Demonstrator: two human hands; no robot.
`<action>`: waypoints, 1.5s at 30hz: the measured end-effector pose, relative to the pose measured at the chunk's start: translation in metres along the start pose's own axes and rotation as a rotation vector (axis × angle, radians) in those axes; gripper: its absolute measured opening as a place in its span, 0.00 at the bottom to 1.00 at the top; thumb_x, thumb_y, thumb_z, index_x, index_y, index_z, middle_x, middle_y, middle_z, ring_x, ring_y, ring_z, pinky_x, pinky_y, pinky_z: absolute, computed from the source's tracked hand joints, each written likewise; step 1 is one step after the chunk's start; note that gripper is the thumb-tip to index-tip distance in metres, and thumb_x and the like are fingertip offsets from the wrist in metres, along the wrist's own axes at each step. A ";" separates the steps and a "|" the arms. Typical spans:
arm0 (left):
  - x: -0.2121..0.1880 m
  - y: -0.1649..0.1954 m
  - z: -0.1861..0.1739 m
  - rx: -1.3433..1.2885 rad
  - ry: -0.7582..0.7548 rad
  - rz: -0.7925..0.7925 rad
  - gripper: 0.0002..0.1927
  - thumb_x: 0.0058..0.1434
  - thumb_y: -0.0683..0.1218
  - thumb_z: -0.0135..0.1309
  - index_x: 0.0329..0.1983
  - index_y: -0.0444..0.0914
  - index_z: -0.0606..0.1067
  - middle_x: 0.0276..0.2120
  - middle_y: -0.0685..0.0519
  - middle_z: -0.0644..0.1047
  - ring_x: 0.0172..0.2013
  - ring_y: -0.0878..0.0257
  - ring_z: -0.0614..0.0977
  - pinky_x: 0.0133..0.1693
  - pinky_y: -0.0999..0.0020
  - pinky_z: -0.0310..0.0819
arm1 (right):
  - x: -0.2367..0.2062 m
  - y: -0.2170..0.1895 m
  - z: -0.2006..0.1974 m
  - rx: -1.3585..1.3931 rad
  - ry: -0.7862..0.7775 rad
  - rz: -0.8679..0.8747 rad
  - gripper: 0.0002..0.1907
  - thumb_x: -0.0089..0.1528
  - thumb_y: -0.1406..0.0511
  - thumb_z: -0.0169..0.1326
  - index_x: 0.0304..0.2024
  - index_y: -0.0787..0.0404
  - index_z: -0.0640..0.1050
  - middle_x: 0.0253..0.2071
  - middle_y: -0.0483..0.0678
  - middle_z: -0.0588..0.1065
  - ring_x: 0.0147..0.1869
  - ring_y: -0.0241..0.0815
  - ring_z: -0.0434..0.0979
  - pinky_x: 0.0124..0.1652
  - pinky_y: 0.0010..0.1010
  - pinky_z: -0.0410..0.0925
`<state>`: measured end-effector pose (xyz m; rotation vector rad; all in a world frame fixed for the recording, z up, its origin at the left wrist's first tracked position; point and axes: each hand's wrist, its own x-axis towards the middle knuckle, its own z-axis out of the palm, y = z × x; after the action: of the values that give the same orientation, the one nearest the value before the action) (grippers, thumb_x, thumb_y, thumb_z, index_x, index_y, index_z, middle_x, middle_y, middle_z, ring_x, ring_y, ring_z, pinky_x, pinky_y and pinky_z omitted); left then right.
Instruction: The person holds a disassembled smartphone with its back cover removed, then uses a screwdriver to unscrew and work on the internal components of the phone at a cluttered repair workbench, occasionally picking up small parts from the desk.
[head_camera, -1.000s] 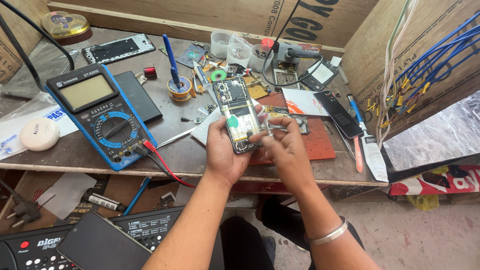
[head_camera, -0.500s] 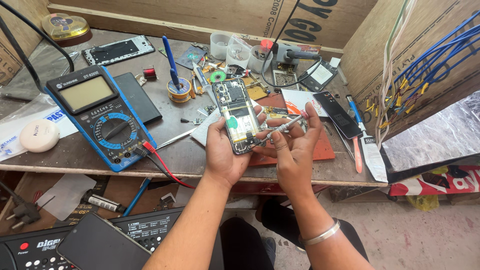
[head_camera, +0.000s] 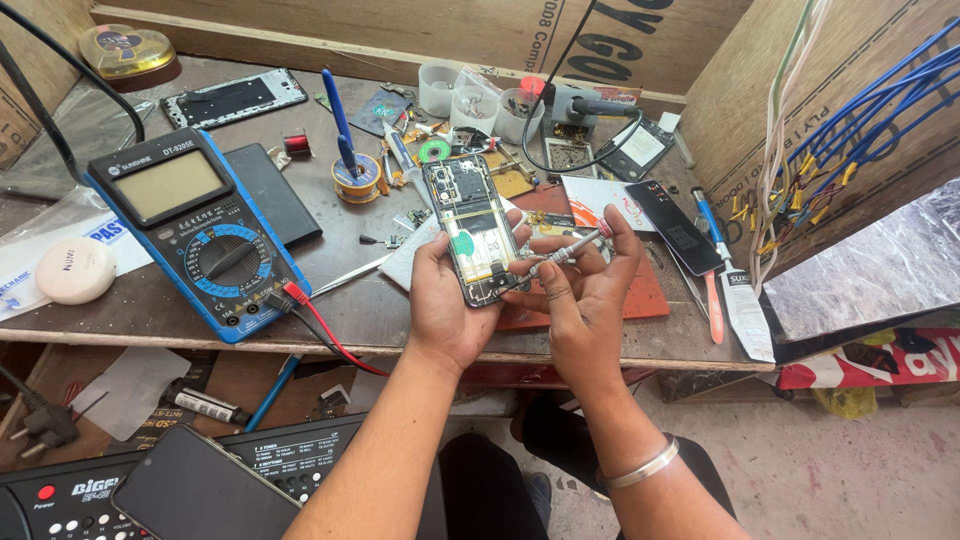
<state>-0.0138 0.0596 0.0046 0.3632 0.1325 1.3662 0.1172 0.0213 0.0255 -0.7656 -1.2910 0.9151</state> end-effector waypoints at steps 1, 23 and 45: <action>0.000 0.000 0.000 0.001 0.000 0.000 0.34 0.69 0.55 0.25 0.71 0.30 0.60 0.63 0.37 0.71 0.63 0.45 0.73 0.62 0.49 0.70 | 0.000 0.000 0.000 0.004 -0.001 -0.004 0.39 0.70 0.72 0.48 0.74 0.52 0.41 0.57 0.57 0.70 0.53 0.46 0.81 0.45 0.38 0.83; 0.000 0.000 0.000 0.022 -0.012 0.010 0.34 0.70 0.55 0.25 0.70 0.29 0.61 0.62 0.38 0.71 0.63 0.46 0.73 0.64 0.51 0.69 | -0.005 -0.004 0.004 -0.124 -0.067 -0.085 0.36 0.72 0.75 0.46 0.74 0.51 0.43 0.58 0.58 0.70 0.55 0.46 0.82 0.48 0.34 0.82; 0.002 -0.001 -0.001 -0.034 0.043 -0.022 0.32 0.69 0.54 0.26 0.70 0.31 0.60 0.63 0.37 0.70 0.64 0.45 0.72 0.62 0.44 0.71 | 0.006 -0.026 -0.005 -0.718 -0.021 -0.614 0.21 0.62 0.72 0.67 0.55 0.64 0.75 0.42 0.49 0.78 0.46 0.38 0.81 0.45 0.28 0.74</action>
<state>-0.0125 0.0618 0.0032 0.3035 0.1487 1.3531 0.1260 0.0151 0.0502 -0.8185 -1.7594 -0.0566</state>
